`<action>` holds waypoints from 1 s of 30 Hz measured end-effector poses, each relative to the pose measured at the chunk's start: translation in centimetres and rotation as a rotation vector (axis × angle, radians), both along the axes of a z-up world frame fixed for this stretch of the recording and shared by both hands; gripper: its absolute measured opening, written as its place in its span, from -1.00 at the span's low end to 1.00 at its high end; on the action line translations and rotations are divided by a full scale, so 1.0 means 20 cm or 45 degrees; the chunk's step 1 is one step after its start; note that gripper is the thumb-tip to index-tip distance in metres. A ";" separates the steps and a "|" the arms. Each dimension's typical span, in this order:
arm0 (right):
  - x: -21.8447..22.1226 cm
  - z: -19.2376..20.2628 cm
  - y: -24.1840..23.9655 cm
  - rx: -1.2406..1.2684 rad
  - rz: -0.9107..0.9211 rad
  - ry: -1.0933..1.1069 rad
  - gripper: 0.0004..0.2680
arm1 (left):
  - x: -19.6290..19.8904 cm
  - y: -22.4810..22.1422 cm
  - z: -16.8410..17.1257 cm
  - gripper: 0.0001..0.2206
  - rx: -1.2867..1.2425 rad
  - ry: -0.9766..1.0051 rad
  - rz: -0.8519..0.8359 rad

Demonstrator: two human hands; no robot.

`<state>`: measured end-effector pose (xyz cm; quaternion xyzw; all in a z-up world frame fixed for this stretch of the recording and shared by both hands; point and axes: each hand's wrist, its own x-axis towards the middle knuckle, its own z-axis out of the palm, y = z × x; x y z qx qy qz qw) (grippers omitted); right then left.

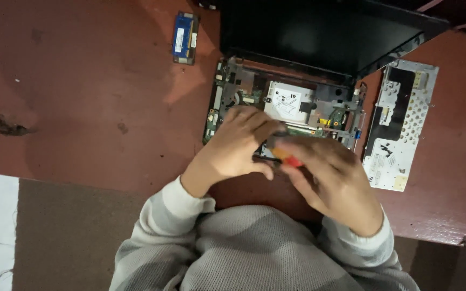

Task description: A person uses a screwdriver and a pry tool to remove screws and open the casing of a laptop for repair.

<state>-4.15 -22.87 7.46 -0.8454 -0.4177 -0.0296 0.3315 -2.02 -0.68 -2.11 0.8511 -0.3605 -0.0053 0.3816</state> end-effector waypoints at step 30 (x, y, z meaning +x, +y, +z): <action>-0.07 -0.22 0.01 0.467 -0.236 0.105 -0.75 | -0.11 0.02 -0.09 -0.83 0.039 -0.341 0.325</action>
